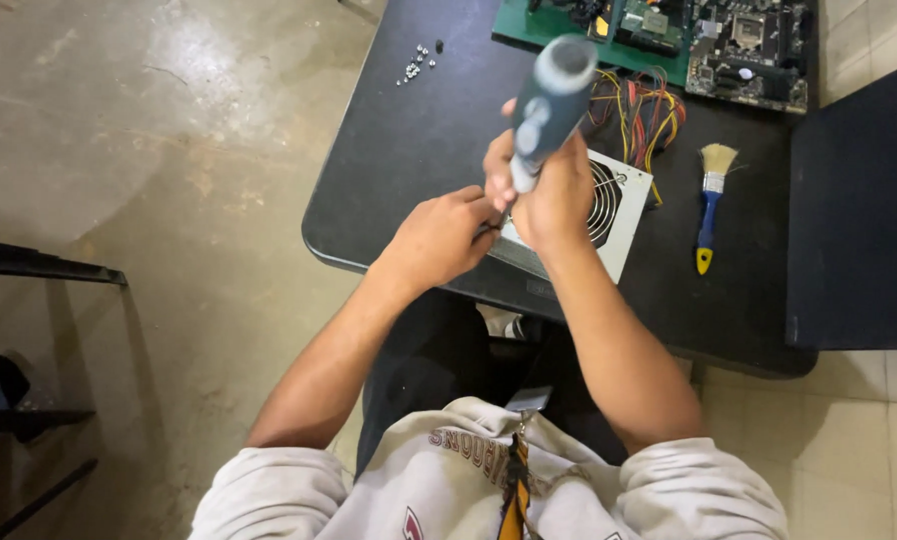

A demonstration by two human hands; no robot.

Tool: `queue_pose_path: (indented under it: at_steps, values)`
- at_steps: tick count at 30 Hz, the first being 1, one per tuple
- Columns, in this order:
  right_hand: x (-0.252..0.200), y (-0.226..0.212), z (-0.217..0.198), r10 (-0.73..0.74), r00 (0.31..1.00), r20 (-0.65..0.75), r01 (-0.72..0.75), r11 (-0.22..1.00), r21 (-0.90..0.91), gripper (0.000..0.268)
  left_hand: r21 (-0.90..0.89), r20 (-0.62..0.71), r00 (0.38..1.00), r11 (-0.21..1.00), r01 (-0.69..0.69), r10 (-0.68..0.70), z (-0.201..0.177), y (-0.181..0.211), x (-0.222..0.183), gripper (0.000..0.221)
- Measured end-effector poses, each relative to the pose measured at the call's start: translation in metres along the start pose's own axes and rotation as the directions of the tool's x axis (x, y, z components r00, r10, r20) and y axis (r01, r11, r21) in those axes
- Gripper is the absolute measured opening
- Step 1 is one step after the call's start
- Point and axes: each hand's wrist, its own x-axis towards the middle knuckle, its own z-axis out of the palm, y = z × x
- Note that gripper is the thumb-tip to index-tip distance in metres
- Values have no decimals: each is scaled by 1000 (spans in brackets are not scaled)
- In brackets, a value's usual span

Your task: Disassembling a computer power supply unit by removing screws and opening the metal casing.

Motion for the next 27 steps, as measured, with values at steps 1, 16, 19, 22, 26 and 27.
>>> queue_pose_path:
  at_steps: [1,16,19,22,26,27]
  values:
    - [0,-1,0,4,1000,-2,-4,1000,-1,55,-3,2,1000,1000,2,-2,-1,1,2,12]
    - [-12,-64,-47,337,937,-96,-335,942,38,35,-28,-100,983,987,-159,155,70,41,14,19]
    - [-32,-83,-56,317,901,-297,-317,947,48,39,61,-129,965,973,-222,229,85,69,25,21]
    - [-56,-97,-79,205,880,-429,-350,890,-292,38,117,-123,941,946,-301,315,95,93,41,23]
    - [-79,-121,-107,193,951,-239,-179,981,82,35,57,37,935,934,-353,352,107,116,59,29]
    - [-82,-126,-108,155,969,-191,-144,987,68,32,40,83,934,935,-352,348,109,118,62,31]
